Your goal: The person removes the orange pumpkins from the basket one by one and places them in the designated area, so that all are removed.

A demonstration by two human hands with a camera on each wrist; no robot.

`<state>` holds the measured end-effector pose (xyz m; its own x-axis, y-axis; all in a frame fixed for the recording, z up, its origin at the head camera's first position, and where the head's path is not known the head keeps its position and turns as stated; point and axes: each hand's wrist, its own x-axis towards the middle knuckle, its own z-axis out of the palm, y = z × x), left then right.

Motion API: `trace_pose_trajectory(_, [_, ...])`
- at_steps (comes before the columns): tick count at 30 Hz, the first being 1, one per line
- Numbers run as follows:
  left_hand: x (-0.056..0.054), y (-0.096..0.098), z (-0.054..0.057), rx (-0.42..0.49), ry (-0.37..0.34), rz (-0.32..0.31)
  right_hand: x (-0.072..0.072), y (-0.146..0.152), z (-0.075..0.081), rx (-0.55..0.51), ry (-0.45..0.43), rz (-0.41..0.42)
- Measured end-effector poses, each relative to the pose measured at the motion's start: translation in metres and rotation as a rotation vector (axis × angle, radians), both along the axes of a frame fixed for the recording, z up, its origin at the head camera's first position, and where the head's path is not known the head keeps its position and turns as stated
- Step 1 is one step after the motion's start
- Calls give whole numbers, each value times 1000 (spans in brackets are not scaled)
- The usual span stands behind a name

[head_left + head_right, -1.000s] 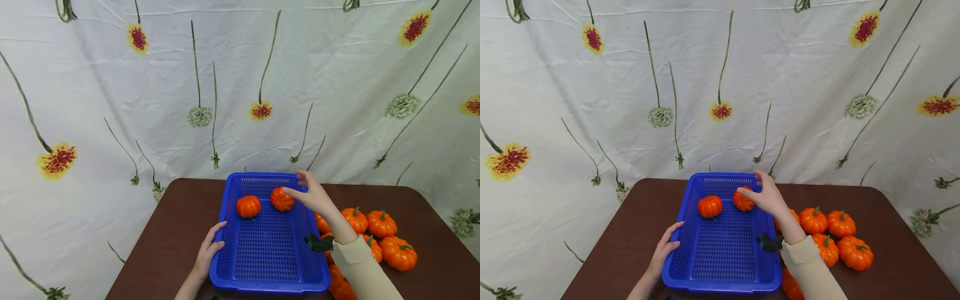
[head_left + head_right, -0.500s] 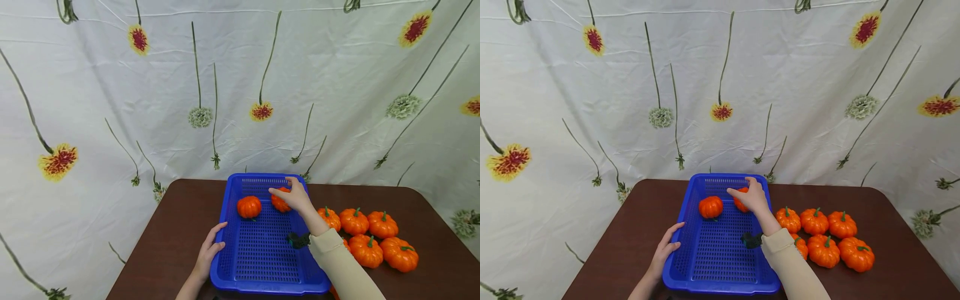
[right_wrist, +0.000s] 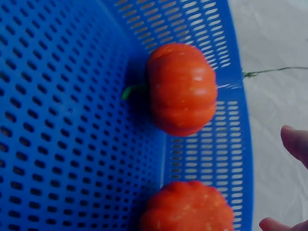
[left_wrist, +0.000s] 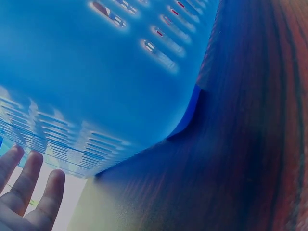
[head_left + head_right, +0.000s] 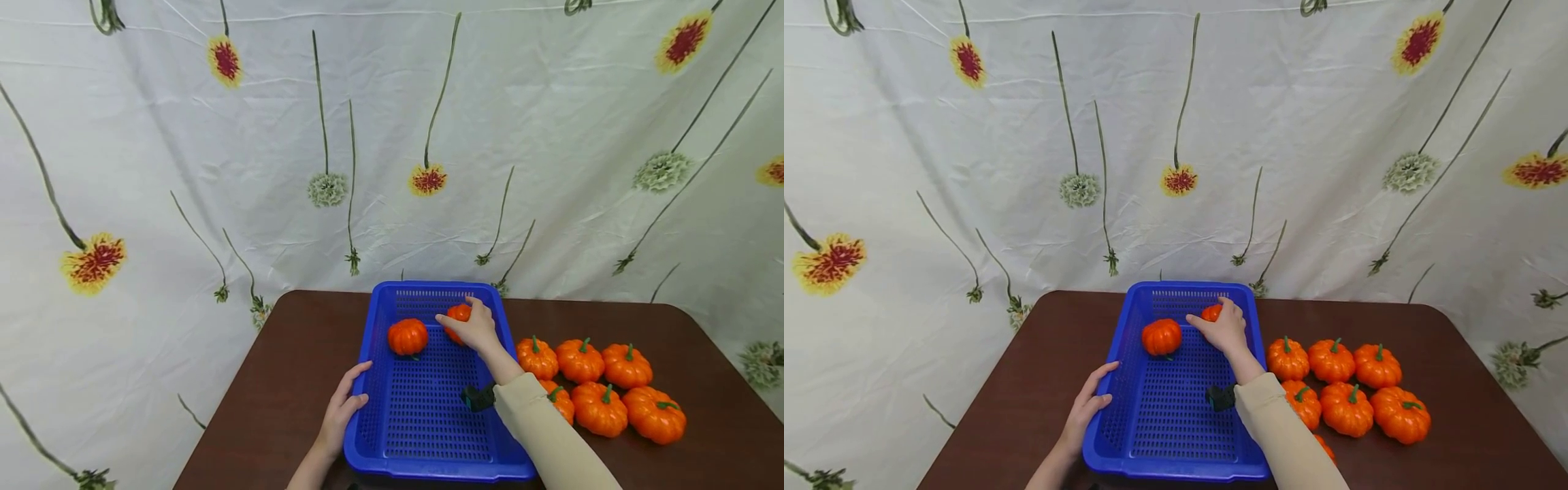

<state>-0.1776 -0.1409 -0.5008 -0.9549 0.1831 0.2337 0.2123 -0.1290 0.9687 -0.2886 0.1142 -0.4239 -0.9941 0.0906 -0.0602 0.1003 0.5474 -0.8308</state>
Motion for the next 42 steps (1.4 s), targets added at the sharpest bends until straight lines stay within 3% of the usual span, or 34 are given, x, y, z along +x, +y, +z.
trace_pose_trajectory(9, [0,-3,1,-3,-8,13,-5,-5,-7,-134,-86,-54])
trace_pose_trajectory(16, [-1,-1,1,0,-5,-4,-7,-11,-12,-49,-59,-88])
trace_pose_trajectory(31, [0,-1,1,4,4,-13,-4,-11,-15,-62,-96,-59])
trace_pose_trajectory(42, [1,-1,3,12,-1,-11,-4,-10,-16,29,-83,-17])
